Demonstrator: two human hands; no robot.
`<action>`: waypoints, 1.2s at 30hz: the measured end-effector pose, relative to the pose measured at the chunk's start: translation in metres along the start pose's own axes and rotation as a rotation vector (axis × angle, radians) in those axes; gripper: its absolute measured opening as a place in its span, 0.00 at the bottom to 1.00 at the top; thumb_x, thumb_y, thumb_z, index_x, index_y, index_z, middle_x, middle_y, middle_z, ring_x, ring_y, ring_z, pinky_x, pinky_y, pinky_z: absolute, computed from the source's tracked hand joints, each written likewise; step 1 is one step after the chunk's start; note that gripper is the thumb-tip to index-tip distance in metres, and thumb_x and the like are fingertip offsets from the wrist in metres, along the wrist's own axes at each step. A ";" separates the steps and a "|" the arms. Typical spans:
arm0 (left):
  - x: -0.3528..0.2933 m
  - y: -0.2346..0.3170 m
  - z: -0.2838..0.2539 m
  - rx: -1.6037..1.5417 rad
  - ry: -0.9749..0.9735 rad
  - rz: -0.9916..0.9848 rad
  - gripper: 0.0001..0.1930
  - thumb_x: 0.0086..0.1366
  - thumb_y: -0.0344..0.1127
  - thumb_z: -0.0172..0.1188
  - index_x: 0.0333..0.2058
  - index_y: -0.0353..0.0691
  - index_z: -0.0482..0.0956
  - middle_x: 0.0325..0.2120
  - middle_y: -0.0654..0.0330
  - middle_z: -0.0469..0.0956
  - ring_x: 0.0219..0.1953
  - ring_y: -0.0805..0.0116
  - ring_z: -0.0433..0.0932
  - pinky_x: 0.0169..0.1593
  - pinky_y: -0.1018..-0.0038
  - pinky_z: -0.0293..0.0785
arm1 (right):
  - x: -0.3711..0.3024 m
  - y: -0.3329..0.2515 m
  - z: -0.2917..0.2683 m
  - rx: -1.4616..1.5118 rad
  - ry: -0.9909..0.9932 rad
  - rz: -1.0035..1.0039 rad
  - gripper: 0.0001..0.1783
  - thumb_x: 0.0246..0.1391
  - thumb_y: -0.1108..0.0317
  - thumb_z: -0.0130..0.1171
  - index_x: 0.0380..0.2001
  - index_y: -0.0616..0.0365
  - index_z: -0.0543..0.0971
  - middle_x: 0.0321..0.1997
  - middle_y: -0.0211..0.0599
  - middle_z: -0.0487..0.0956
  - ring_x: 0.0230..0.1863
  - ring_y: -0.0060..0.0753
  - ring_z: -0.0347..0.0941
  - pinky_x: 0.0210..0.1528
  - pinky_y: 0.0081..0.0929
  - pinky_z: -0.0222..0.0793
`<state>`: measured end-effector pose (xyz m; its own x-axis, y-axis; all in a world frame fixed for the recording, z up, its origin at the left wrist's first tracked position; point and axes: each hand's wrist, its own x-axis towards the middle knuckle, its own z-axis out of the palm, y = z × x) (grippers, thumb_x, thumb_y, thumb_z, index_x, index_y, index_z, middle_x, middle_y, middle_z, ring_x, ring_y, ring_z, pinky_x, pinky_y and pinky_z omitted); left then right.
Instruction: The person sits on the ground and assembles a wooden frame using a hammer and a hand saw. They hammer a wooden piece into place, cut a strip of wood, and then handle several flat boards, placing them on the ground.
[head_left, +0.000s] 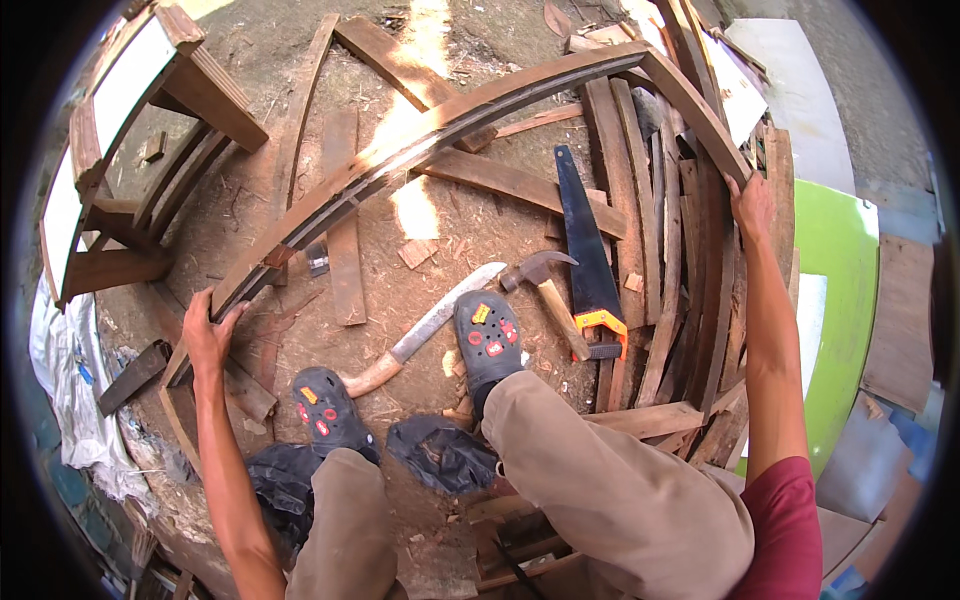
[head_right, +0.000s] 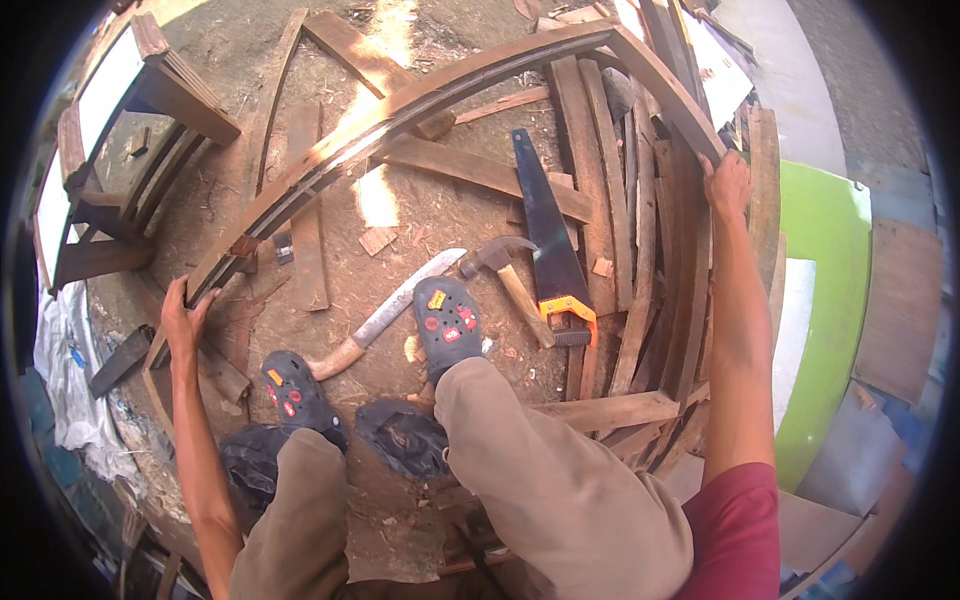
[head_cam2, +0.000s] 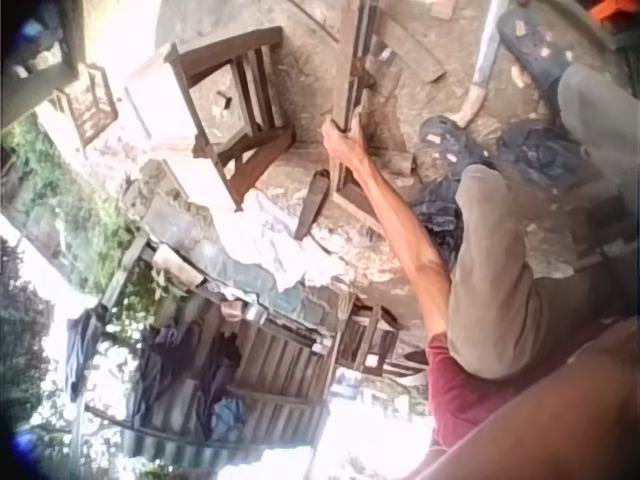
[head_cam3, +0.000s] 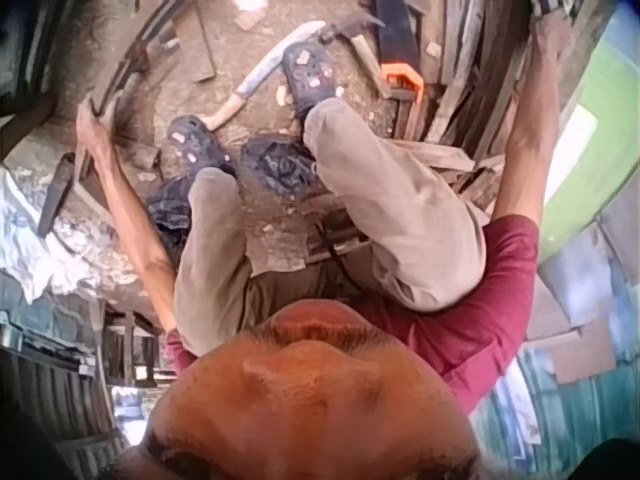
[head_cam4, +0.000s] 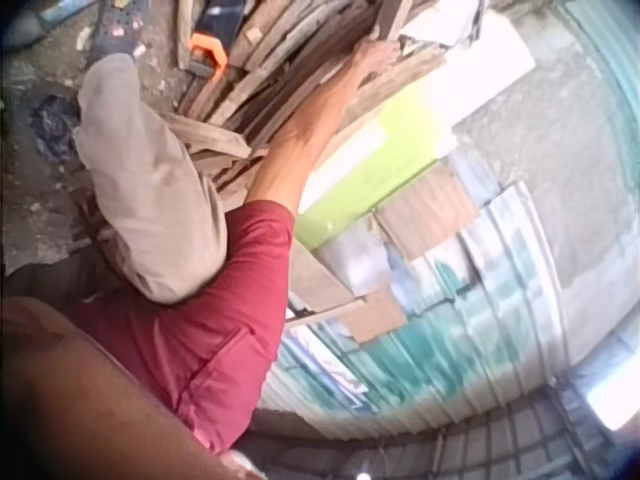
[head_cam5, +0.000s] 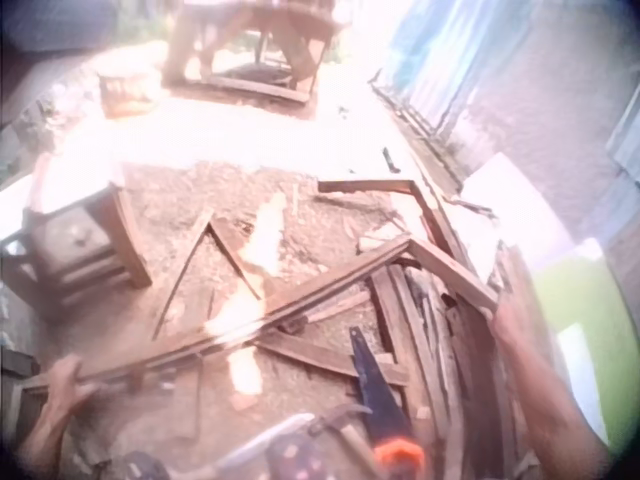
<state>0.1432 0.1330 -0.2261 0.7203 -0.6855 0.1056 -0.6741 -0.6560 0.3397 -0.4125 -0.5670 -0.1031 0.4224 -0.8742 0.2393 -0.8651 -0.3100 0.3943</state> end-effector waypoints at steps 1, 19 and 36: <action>0.000 -0.002 -0.002 -0.017 -0.008 -0.011 0.29 0.52 0.43 0.78 0.47 0.32 0.79 0.43 0.48 0.81 0.46 0.46 0.80 0.51 0.61 0.75 | -0.002 0.001 0.000 0.021 -0.008 -0.011 0.32 0.59 0.42 0.63 0.48 0.64 0.75 0.49 0.56 0.80 0.53 0.61 0.76 0.53 0.56 0.70; -0.004 -0.061 -0.040 0.088 0.012 -0.004 0.27 0.54 0.40 0.76 0.47 0.28 0.78 0.40 0.45 0.79 0.44 0.44 0.79 0.49 0.60 0.75 | -0.072 -0.087 -0.019 0.145 -0.022 -0.286 0.28 0.59 0.50 0.65 0.49 0.64 0.77 0.51 0.56 0.76 0.54 0.60 0.73 0.54 0.52 0.69; -0.023 -0.033 -0.032 0.099 0.032 -0.050 0.30 0.45 0.44 0.81 0.43 0.32 0.80 0.36 0.50 0.80 0.40 0.49 0.80 0.46 0.60 0.75 | -0.159 -0.267 -0.108 0.889 -0.288 -0.676 0.16 0.61 0.68 0.63 0.49 0.65 0.77 0.51 0.52 0.78 0.53 0.56 0.77 0.55 0.42 0.72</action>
<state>0.1543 0.1799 -0.2098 0.7575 -0.6414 0.1213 -0.6486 -0.7184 0.2514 -0.2198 -0.3048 -0.1511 0.8938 -0.4467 -0.0393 -0.4191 -0.8010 -0.4276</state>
